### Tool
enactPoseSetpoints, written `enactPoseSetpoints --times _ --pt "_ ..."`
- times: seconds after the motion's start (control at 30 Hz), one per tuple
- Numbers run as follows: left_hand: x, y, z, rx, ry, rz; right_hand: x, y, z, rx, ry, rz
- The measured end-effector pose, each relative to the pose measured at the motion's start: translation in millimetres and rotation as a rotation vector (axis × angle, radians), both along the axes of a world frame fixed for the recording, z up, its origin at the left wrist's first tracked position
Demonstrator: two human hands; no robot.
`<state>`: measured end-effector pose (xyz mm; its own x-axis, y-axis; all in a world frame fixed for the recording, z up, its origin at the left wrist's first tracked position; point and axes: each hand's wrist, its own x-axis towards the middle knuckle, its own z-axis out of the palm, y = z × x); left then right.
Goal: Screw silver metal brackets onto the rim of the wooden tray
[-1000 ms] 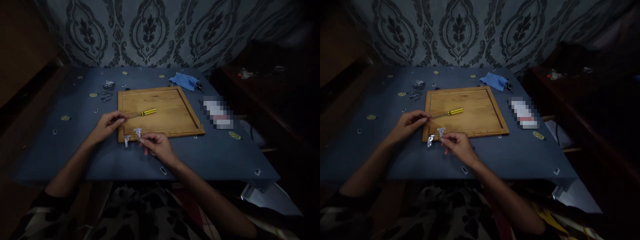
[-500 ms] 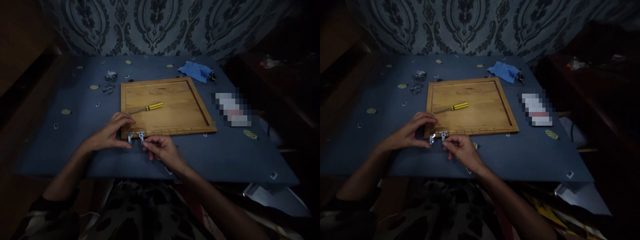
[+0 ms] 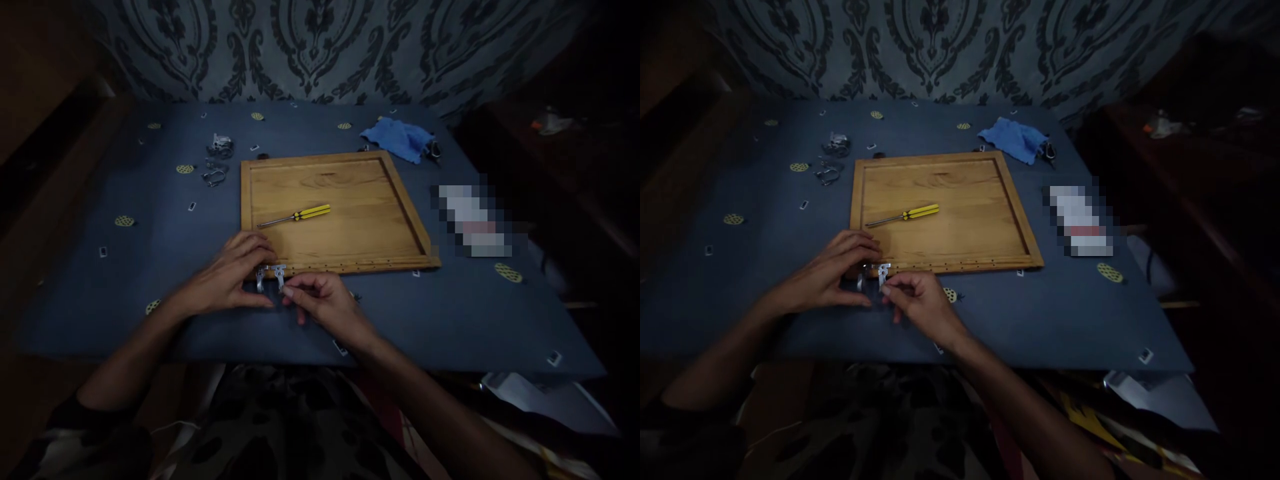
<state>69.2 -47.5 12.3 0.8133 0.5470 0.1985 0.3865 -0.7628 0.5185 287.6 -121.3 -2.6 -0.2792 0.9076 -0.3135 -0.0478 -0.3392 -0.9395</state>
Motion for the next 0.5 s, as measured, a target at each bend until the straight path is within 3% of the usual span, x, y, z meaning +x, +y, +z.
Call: enactPoseSetpoints --times 0.5 --pt "13 -12 0.2 0.039 0.045 0.068 1 1 -0.9 0.133 -0.072 -0.003"
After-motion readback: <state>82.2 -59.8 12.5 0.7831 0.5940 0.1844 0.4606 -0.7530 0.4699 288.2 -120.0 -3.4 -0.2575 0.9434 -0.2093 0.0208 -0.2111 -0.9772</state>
